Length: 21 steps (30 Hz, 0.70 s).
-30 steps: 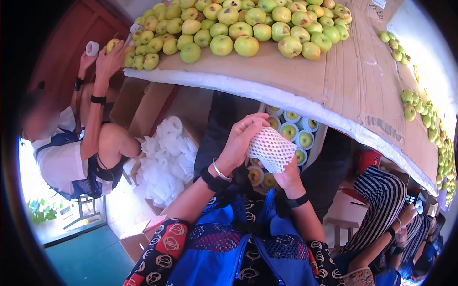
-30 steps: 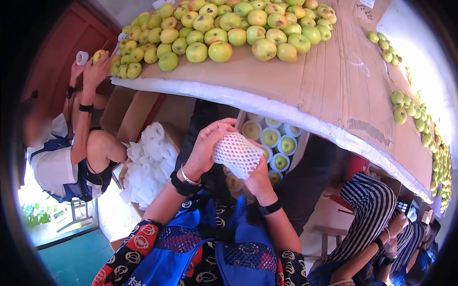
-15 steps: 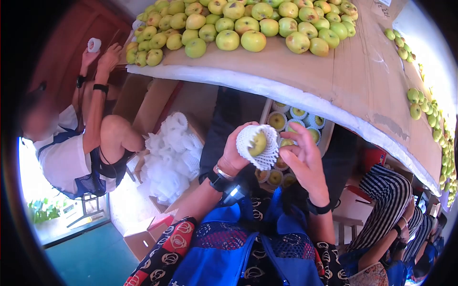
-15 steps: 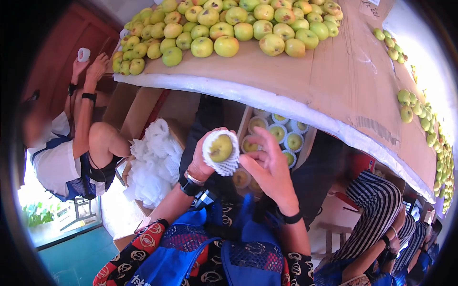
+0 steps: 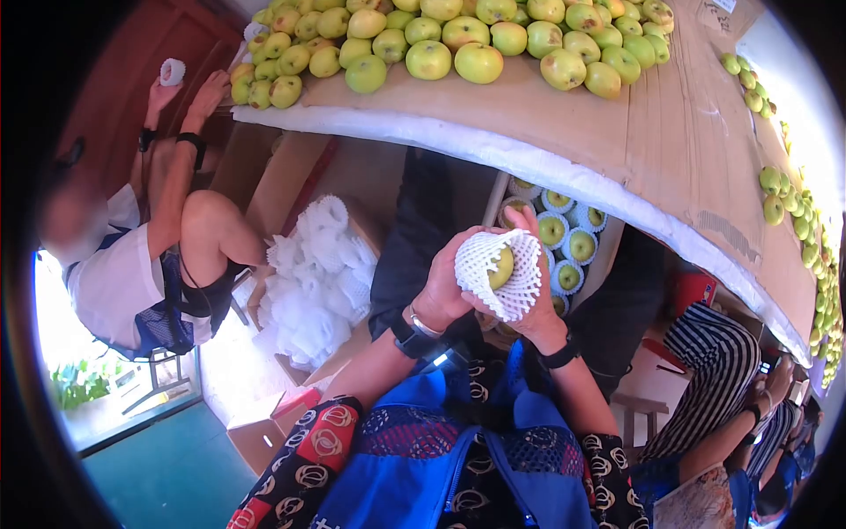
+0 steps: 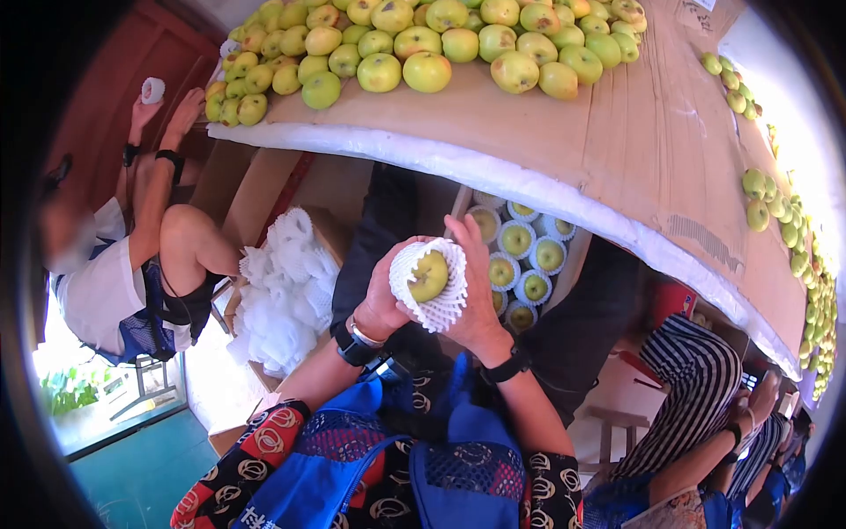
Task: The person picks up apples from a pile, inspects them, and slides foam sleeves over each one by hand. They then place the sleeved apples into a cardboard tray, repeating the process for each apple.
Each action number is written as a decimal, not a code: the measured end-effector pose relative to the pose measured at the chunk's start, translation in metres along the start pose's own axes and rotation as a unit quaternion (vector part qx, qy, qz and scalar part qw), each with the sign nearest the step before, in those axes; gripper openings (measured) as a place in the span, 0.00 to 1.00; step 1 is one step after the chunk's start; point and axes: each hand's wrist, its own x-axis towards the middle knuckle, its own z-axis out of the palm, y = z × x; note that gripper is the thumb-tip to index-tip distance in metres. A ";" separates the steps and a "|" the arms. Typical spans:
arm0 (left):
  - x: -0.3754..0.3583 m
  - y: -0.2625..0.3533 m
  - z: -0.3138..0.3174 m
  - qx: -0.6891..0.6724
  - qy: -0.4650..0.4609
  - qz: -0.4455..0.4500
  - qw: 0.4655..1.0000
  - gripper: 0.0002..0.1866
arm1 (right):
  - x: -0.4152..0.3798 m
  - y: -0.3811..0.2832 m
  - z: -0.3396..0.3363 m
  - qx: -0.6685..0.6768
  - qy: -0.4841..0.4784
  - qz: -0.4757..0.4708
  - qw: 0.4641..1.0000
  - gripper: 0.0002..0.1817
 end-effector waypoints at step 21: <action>-0.004 0.002 0.001 -0.114 -0.091 -0.134 0.980 0.22 | -0.005 -0.011 -0.004 0.013 0.026 0.068 0.997 0.44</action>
